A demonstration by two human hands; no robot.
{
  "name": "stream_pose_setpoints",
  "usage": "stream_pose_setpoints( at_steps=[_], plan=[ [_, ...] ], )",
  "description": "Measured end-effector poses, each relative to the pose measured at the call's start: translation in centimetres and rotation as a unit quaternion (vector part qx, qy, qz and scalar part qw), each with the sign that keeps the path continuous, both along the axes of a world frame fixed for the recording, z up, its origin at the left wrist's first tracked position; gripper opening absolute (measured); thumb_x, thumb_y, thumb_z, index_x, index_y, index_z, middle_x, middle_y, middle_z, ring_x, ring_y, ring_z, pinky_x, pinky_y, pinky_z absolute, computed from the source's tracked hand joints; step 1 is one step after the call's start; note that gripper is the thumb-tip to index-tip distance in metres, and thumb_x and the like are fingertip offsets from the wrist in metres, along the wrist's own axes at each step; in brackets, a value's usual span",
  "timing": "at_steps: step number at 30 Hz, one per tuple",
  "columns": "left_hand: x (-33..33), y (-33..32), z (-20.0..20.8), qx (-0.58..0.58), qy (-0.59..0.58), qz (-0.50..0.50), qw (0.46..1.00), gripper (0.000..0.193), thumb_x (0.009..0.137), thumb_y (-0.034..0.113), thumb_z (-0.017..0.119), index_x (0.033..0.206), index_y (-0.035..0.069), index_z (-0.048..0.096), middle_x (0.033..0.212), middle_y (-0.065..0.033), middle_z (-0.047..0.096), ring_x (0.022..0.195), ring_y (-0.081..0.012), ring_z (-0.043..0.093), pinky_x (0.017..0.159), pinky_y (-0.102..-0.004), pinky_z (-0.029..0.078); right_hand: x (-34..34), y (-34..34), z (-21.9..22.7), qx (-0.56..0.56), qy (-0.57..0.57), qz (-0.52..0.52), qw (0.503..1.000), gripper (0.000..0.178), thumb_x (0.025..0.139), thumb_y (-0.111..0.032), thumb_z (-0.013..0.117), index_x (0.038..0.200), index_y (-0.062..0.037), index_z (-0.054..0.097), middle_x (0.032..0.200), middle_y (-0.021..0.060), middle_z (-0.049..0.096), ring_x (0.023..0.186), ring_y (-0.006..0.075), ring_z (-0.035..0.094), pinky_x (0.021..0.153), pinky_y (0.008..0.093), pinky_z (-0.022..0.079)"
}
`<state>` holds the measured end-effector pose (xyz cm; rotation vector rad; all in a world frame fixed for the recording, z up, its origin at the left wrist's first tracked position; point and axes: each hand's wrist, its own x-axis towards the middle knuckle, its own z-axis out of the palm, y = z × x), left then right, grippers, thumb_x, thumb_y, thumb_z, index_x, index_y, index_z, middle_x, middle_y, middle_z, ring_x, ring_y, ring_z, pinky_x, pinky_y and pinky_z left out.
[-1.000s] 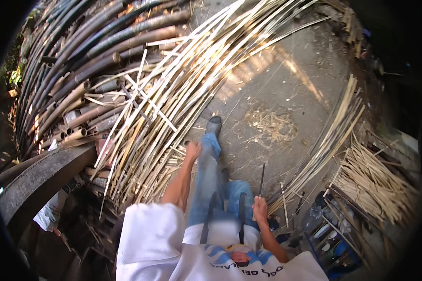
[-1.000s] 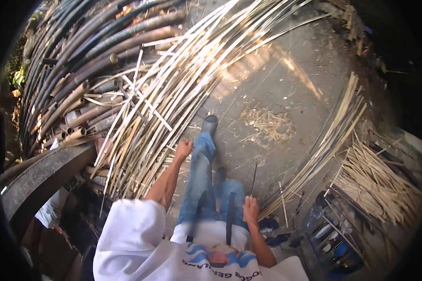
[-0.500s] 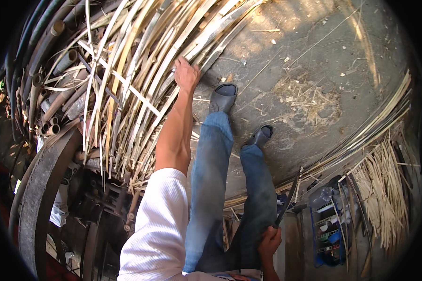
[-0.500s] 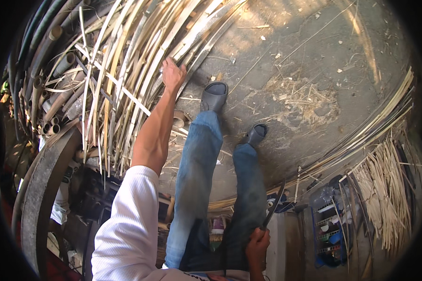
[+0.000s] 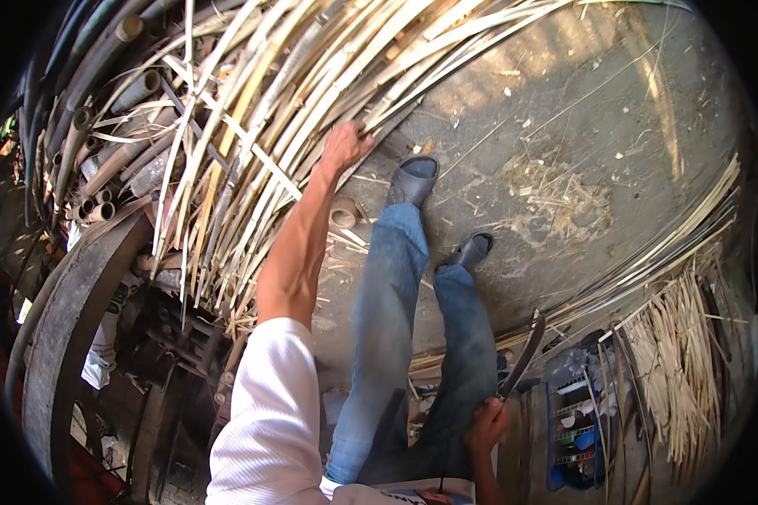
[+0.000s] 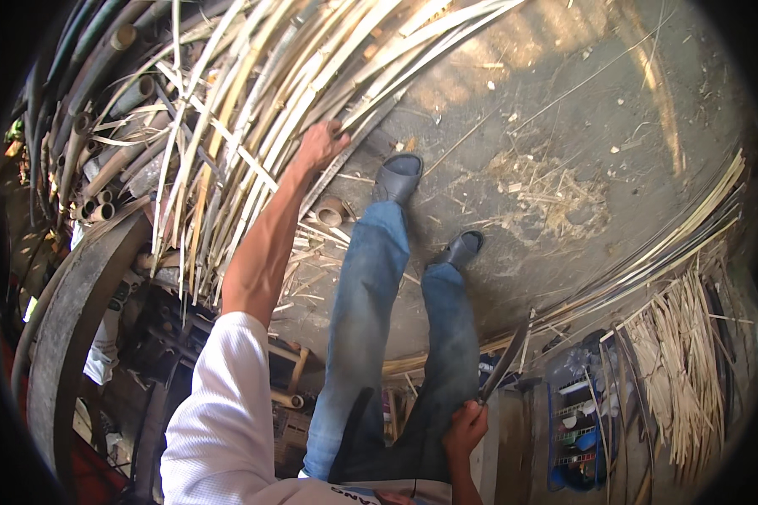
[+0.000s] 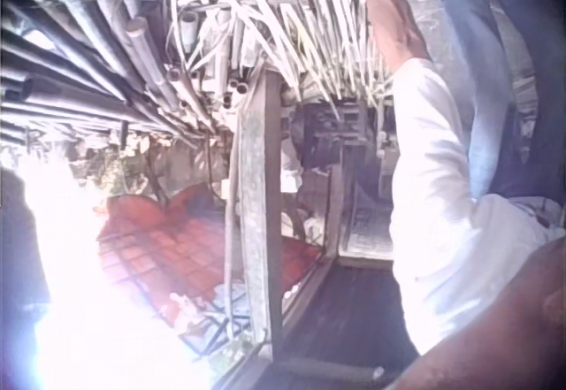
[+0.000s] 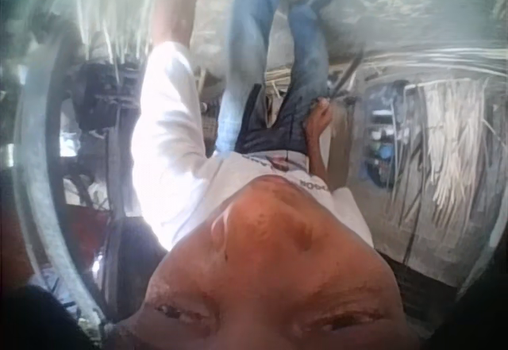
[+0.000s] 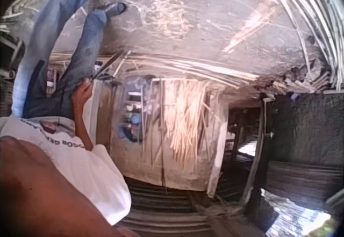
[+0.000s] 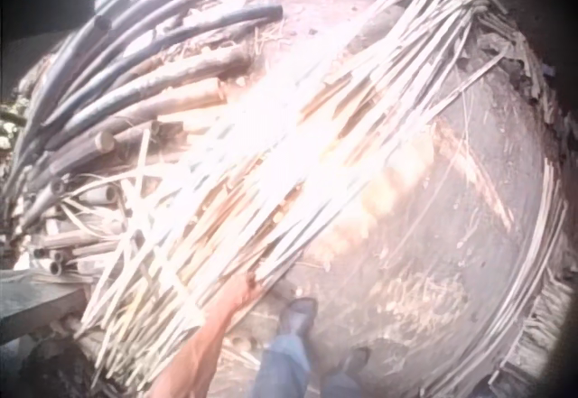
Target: The person uses a machete to split long bamboo poles into thin strips. They repeatedly position the pole, strike it with the blade, and separate the resulting strips, stacking them on the floor.
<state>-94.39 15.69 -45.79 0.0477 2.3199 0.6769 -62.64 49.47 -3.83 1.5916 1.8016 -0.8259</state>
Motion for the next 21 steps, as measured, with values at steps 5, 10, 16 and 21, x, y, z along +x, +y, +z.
stream_pose_setpoints(
  at_steps=[5,10,16,21],
  plan=[
    [0.8,0.4,9.6,0.074,-0.097,0.176,0.977,0.061,0.082,0.059,0.063,0.102,0.001,0.066,0.087,-0.0199,0.067,0.079,-0.0299,0.064,0.073,-0.0435,0.050,1.4,0.5,-0.2,-0.044,0.046,0.027,0.998,0.035,0.100,-0.034,0.050,0.084,-0.0035,0.054,0.062,0.0037,0.054,0.056,0.0114,0.050,0.054,0.0280,0.040],
    [-0.2,7.4,20.3,0.023,-0.157,0.202,0.967,0.070,0.084,0.064,0.063,0.109,-0.002,0.063,0.081,-0.0192,0.065,0.075,-0.0207,0.062,0.071,-0.0411,0.053,1.4,0.0,0.7,-0.097,0.072,0.036,0.992,0.033,0.100,-0.031,0.051,0.083,-0.0027,0.055,0.064,0.0045,0.057,0.056,0.0127,0.054,0.055,0.0287,0.043],
    [2.0,11.8,27.8,0.026,-0.140,0.140,0.980,0.070,0.084,0.066,0.059,0.122,0.006,0.065,0.108,-0.0244,0.068,0.104,-0.0424,0.064,0.088,-0.0495,0.049,2.8,0.5,2.1,-0.142,0.072,-0.042,0.986,0.037,0.101,-0.037,0.051,0.088,-0.0026,0.056,0.067,0.0056,0.057,0.056,0.0134,0.056,0.054,0.0288,0.047],
    [3.4,14.4,34.8,0.057,-0.044,0.187,0.980,0.067,0.084,0.066,0.059,0.089,0.000,0.070,0.083,-0.0258,0.067,0.087,-0.0440,0.065,0.076,-0.0506,0.050,-0.8,1.0,4.2,-0.179,0.096,-0.099,0.974,0.036,0.098,-0.040,0.056,0.092,-0.0051,0.057,0.070,0.0063,0.061,0.059,0.0144,0.059,0.056,0.0288,0.049]
  ],
)
